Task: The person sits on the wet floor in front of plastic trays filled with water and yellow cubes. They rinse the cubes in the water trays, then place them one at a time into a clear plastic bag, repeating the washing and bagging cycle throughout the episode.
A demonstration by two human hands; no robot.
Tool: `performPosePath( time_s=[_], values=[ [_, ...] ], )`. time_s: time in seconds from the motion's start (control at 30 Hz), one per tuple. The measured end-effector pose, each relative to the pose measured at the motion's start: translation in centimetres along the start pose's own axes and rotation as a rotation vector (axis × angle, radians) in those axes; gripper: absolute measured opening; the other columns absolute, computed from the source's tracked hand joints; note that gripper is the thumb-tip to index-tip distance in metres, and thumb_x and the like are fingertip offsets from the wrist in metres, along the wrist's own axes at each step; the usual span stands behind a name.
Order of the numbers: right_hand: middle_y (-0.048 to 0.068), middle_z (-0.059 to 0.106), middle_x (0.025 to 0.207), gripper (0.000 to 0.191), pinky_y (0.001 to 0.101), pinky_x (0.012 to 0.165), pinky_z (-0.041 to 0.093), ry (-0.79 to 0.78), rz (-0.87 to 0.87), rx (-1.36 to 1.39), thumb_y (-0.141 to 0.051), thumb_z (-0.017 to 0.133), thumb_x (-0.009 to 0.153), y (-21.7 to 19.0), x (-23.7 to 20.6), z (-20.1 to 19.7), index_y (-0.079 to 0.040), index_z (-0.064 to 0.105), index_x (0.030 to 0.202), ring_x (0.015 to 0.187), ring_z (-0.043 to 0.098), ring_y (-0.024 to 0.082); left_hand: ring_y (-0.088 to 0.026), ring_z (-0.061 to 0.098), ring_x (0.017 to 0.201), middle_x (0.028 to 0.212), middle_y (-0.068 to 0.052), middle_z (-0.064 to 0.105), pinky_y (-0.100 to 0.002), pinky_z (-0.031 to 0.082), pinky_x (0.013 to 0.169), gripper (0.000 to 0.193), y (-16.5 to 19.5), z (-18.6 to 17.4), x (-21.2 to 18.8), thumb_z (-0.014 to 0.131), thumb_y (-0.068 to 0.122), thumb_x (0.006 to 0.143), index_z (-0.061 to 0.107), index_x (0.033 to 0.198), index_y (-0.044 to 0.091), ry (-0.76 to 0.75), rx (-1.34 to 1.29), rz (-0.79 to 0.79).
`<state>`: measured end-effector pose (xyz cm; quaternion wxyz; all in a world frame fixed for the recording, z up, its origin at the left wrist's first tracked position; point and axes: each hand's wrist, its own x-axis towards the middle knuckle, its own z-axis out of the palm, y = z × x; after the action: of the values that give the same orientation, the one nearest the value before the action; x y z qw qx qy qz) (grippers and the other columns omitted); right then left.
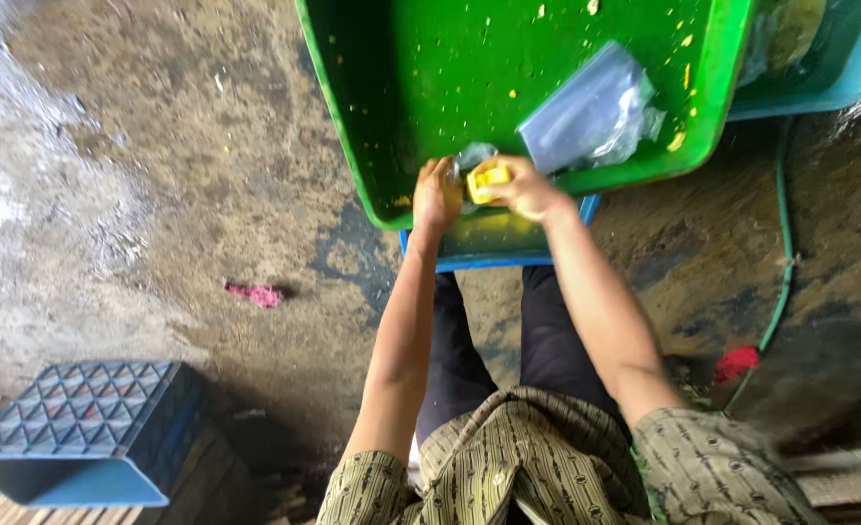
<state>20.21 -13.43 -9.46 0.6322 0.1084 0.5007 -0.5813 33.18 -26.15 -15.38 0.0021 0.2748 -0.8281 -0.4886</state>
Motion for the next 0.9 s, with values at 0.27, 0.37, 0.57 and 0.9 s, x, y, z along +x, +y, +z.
performPosePath(
  time_s=[0.27, 0.37, 0.57, 0.9],
  values=[
    [0.003, 0.069, 0.121, 0.057, 0.0303, 0.093, 0.053, 0.105, -0.100, -0.072, 0.002, 0.058, 0.080, 3.3, 1.9, 1.8, -0.011, 0.056, 0.136, 0.111, 0.067, 0.018, -0.036, 0.074, 0.102, 0.108, -0.023, 0.074, -0.041, 0.057, 0.086, 0.032, -0.3, 0.5, 1.7, 0.064, 0.025, 0.096, 0.065, 0.123, 0.008, -0.166, -0.191, -0.381],
    [0.018, 0.071, 0.112, 0.046, 0.0423, 0.088, 0.053, 0.452, -0.275, -0.738, 0.002, 0.055, 0.080, 3.0, 0.9, 1.9, -0.002, 0.067, 0.124, 0.107, 0.069, 0.034, -0.030, 0.073, 0.104, 0.112, -0.020, 0.074, -0.036, 0.057, 0.089, 0.040, 0.9, 0.4, 1.7, 0.070, 0.020, 0.091, 0.063, 0.128, 0.007, -0.119, -0.254, -0.291],
    [0.026, 0.064, 0.093, 0.027, 0.0537, 0.065, 0.048, 1.037, -0.527, -1.061, -0.010, 0.072, 0.079, 3.3, -0.6, 0.4, 0.001, 0.057, 0.098, 0.084, 0.063, 0.046, -0.027, 0.075, 0.111, 0.116, -0.015, 0.077, -0.037, 0.058, 0.099, 0.033, 3.2, 0.2, -0.6, 0.076, 0.014, 0.092, 0.069, 0.123, 0.005, -0.241, -0.390, -0.027],
    [0.016, 0.070, 0.105, 0.021, 0.0407, 0.077, 0.055, 0.656, -0.639, -0.578, -0.005, 0.070, 0.095, 11.6, -7.8, -6.0, -0.005, 0.066, 0.116, 0.090, 0.069, 0.033, -0.039, 0.066, 0.115, 0.122, -0.015, 0.071, -0.046, 0.053, 0.099, 0.038, 2.3, 7.5, 0.3, 0.075, 0.017, 0.079, 0.075, 0.116, 0.011, -0.490, 0.177, -0.043]
  ],
)
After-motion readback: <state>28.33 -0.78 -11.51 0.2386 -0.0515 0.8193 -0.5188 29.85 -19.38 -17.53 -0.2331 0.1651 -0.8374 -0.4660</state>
